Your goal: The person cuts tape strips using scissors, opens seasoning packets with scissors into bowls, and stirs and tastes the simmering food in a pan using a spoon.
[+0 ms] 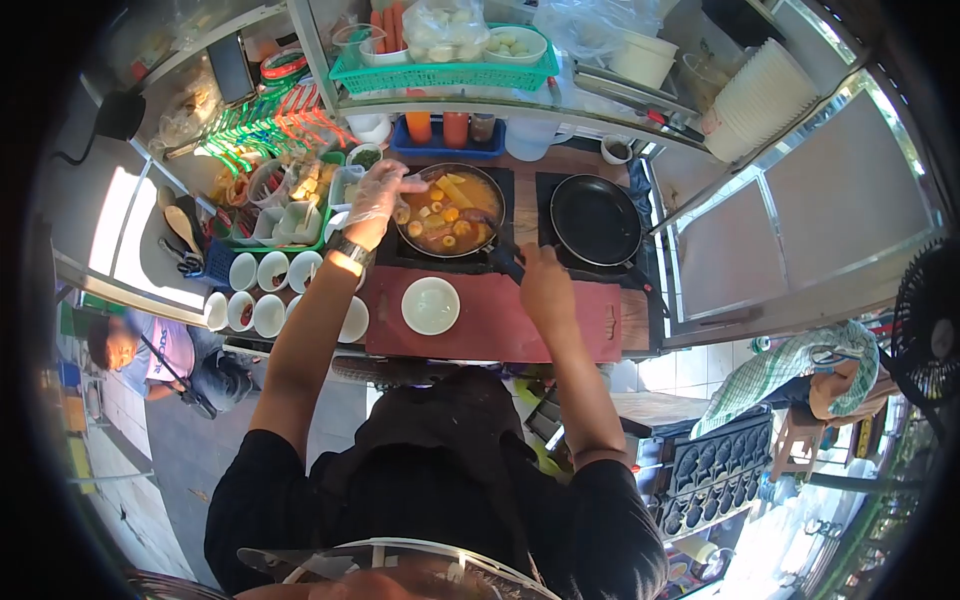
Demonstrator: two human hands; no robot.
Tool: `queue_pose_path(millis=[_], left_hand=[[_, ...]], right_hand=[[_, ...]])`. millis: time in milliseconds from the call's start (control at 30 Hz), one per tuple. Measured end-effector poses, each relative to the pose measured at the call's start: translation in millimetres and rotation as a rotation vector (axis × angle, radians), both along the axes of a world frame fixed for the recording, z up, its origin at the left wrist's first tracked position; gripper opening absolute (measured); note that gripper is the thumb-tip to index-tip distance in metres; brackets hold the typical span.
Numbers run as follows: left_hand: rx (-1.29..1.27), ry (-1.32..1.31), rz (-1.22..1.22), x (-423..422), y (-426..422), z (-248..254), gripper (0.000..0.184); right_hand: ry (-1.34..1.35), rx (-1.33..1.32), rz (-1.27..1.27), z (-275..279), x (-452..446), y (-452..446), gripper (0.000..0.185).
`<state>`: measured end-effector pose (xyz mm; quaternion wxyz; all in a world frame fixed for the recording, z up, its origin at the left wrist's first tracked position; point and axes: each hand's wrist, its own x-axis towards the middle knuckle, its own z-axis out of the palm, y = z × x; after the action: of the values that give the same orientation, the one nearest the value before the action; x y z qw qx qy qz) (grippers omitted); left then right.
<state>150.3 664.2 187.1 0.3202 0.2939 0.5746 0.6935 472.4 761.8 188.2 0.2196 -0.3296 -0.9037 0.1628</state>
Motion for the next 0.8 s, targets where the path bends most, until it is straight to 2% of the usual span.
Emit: queue_pose_path(millis=[67,133,167,267,333,367,400,433,467,500,533,567,600,633,667,733,800], left_hand=[[-0.012,-0.053,-0.029,4.3,-18.3,13.9,0.018],[0.074,-0.067,-0.147,1.5,-37.5,18.5,0.019],[0.040,-0.038,-0.166,4.5,-49.4,30.3,0.020],[-0.007,-0.061,-0.224,14.5,-82.6,64.3,0.022],[0.081,-0.021,-0.311,8.8,-99.3,64.3,0.022],[-0.008,-0.064,-0.322,8.9,-112.6,76.6,0.021],[0.006,-0.091,-0.360,7.1,-120.7,78.2,0.021],[0.020,-0.118,-0.399,5.1,-128.5,80.0,0.021],[0.139,-0.128,-0.468,2.5,-130.6,71.9,0.020],[0.018,-0.102,-0.444,9.9,-140.7,97.5,0.021],[-0.111,-0.005,-0.408,14.6,-146.8,115.8,0.022],[-0.052,0.037,-0.456,12.7,-153.5,113.6,0.019],[0.017,0.079,-0.504,14.0,-158.0,121.4,0.017],[-0.019,0.071,-0.527,17.5,-167.6,132.7,0.018],[-0.028,0.067,-0.555,15.4,-170.0,130.3,0.018],[0.203,0.075,-0.667,11.9,-171.6,124.8,0.017],[0.118,0.090,-0.687,16.2,-175.2,140.6,0.016]], right_hand=[[-0.213,0.009,-0.076,-18.6,-8.8,-10.3,0.024],[-0.275,0.023,-0.098,-27.1,-12.9,-13.0,0.024],[-0.339,0.037,-0.109,-27.3,-15.2,-15.8,0.025],[-0.326,-0.003,-0.135,-12.9,-19.5,-28.1,0.027],[0.096,0.060,0.184,38.8,-13.7,-39.9,0.033],[0.248,0.027,0.208,94.4,-16.2,-68.9,0.034],[0.397,-0.015,0.225,155.7,-12.5,-106.9,0.034],[0.531,-0.040,0.208,193.3,2.1,-141.4,0.033],[0.782,-0.159,0.383,212.6,12.9,-169.1,0.030],[1.008,-0.272,0.587,231.9,23.6,-196.4,0.029],[1.156,-0.220,0.758,243.1,21.6,-216.8,0.028],[1.299,-0.037,0.919,246.0,2.0,-229.8,0.029],[1.361,0.085,0.997,249.8,-5.3,-243.3,0.029],[1.362,0.139,1.011,250.8,-8.5,-254.9,0.030],[1.326,0.118,0.997,249.6,-5.3,-264.2,0.034],[1.298,0.114,0.977,246.2,-2.5,-280.8,0.039],[1.301,0.127,0.959,244.2,-0.5,-293.5,0.041]])
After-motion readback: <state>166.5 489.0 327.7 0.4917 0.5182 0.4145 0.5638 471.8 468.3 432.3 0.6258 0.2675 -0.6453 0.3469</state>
